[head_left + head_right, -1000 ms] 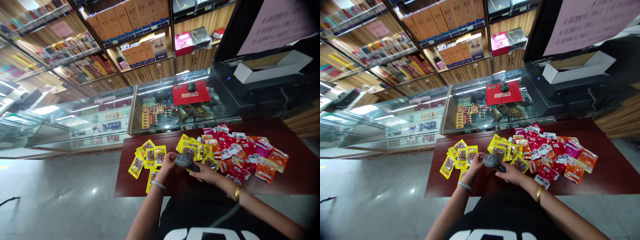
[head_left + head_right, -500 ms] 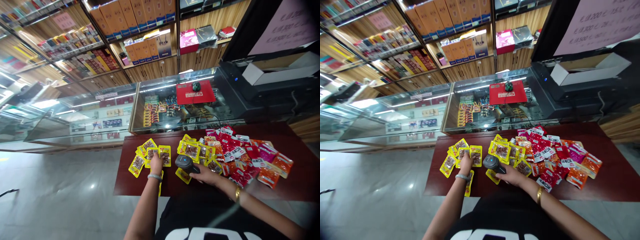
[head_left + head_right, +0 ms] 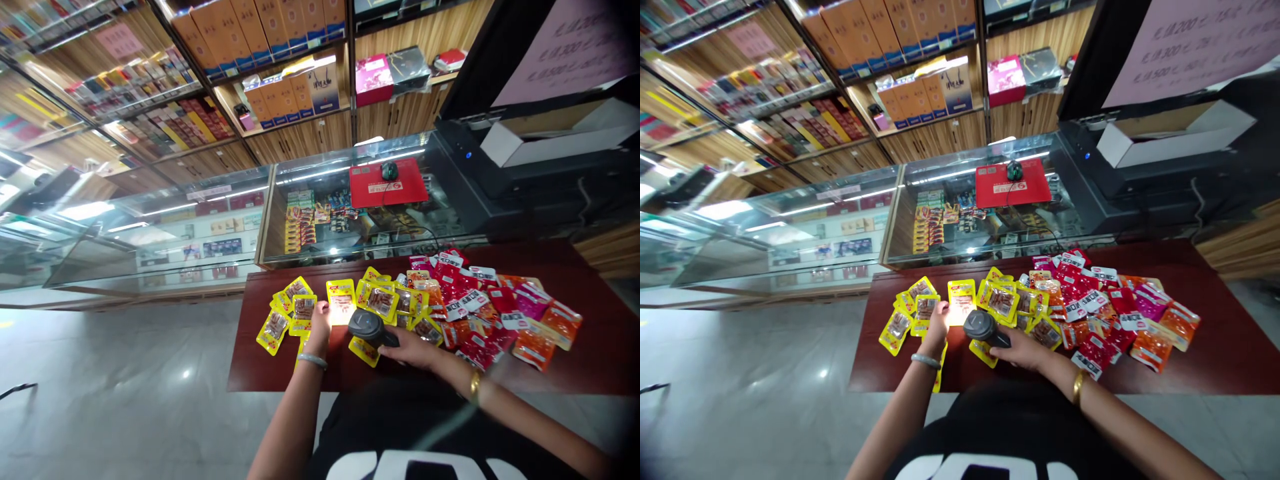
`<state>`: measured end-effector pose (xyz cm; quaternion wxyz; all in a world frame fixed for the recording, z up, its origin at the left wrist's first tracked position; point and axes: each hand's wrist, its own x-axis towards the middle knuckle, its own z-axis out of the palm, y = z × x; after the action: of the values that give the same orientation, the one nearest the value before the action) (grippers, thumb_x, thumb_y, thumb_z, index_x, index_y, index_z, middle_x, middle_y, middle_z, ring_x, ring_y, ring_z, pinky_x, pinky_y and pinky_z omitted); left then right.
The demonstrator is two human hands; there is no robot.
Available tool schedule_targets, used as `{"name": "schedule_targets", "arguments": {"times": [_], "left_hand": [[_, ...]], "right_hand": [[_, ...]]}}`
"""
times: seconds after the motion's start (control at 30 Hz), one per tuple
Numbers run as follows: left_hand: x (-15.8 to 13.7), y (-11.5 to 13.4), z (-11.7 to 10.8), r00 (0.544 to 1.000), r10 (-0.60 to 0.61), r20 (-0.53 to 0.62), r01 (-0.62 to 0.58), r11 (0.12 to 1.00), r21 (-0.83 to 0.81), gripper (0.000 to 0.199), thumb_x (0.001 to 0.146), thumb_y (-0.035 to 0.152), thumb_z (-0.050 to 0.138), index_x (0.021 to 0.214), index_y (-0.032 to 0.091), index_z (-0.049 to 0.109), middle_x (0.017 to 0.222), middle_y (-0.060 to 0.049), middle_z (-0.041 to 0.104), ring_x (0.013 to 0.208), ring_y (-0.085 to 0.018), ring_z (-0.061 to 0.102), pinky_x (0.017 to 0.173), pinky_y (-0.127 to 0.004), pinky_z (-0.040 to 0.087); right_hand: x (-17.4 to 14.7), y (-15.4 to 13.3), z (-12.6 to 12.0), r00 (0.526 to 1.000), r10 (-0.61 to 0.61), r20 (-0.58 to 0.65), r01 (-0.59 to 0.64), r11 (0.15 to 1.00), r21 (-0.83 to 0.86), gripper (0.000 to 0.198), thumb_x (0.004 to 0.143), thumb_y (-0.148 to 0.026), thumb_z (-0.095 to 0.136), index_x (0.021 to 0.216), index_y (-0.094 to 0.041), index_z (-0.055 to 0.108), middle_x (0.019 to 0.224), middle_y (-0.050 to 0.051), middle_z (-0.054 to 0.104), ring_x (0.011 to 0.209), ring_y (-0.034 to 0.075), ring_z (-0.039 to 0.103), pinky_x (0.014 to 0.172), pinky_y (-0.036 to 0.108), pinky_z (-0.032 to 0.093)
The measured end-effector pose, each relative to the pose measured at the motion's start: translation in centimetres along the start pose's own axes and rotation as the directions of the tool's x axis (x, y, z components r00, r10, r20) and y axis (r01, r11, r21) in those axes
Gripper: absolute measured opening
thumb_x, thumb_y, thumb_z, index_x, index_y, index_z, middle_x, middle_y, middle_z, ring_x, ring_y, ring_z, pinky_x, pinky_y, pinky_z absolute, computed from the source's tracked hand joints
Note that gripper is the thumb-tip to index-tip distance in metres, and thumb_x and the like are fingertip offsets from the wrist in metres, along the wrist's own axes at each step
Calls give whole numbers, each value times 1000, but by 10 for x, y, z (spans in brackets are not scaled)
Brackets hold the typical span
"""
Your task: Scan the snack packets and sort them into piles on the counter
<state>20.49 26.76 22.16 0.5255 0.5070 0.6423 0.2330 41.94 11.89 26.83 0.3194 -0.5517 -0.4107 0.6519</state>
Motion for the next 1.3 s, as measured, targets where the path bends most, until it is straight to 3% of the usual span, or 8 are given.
{"name": "schedule_targets", "arguments": {"times": [0.3, 0.43, 0.5, 0.57, 0.77, 0.87, 1.03, 1.3], "left_hand": [[-12, 17, 28, 941, 23, 338, 41, 983, -180, 39, 76, 49, 66, 95, 16, 60, 87, -6, 67, 78, -16, 61, 74, -27, 48], [-6, 9, -2, 995, 24, -99, 10, 943, 334, 38, 78, 42, 65, 103, 15, 58, 110, -15, 64, 108, -27, 57, 93, -38, 42], [-3, -2, -27, 932, 63, -357, 165, 803, 573, 50, 77, 44, 67, 115, 14, 54, 123, -21, 58, 120, -35, 49, 98, -46, 38], [-2, -13, -47, 893, 97, -440, 253, 699, 669, 65, 74, 46, 69, 125, 13, 48, 132, -24, 51, 125, -40, 44, 98, -49, 35], [5, -23, -61, 944, 90, -317, 191, 634, 749, 58, 72, 43, 70, 119, 16, 51, 113, -17, 65, 110, -36, 57, 91, -45, 39], [7, -21, -53, 988, -25, -154, 118, 771, 625, 35, 75, 45, 66, 97, 18, 61, 92, -11, 70, 90, -28, 64, 79, -36, 45], [-3, -16, -30, 981, -29, 193, 11, 996, 91, 37, 71, 50, 68, 84, 15, 64, 80, -6, 70, 72, -19, 65, 66, -28, 49], [-15, 4, -5, 964, -83, 252, 71, 996, 60, 27, 72, 34, 67, 91, 15, 67, 82, -7, 72, 73, -19, 65, 64, -27, 50]], "right_hand": [[-7, -2, -1, 996, 85, -1, -85, 996, 42, 53, 75, -47, 73, 118, -18, 62, 63, -3, 60, 46, 9, 47, 44, 20, 36], [-3, -4, 2, 997, 76, -1, -76, 997, 24, 52, 73, -48, 74, 115, -18, 63, 64, -3, 60, 45, 9, 44, 43, 21, 35], [-1, -6, 4, 996, 87, 20, -87, 996, 8, 53, 73, -49, 74, 115, -17, 62, 62, -4, 59, 42, 8, 43, 42, 21, 35], [1, -8, 5, 997, 80, 21, -80, 997, -13, 53, 73, -47, 74, 114, -17, 62, 64, -3, 61, 44, 9, 46, 44, 21, 38], [4, -10, 3, 999, 16, -30, -18, 997, -75, 47, 75, -42, 72, 112, -14, 65, 85, 5, 72, 74, 21, 64, 69, 31, 52], [5, -5, 1, 999, 3, -54, -7, 997, -72, 52, 76, -43, 72, 118, -14, 63, 102, 9, 73, 89, 27, 66, 83, 39, 52], [7, 3, -2, 994, -64, -89, 63, 998, -12, 55, 77, -43, 72, 125, -17, 62, 121, 11, 70, 110, 31, 63, 102, 47, 44], [-1, 3, 0, 988, 15, -154, -5, 998, 66, 57, 78, -46, 71, 127, -19, 58, 78, 2, 70, 67, 20, 64, 66, 34, 54]]}}
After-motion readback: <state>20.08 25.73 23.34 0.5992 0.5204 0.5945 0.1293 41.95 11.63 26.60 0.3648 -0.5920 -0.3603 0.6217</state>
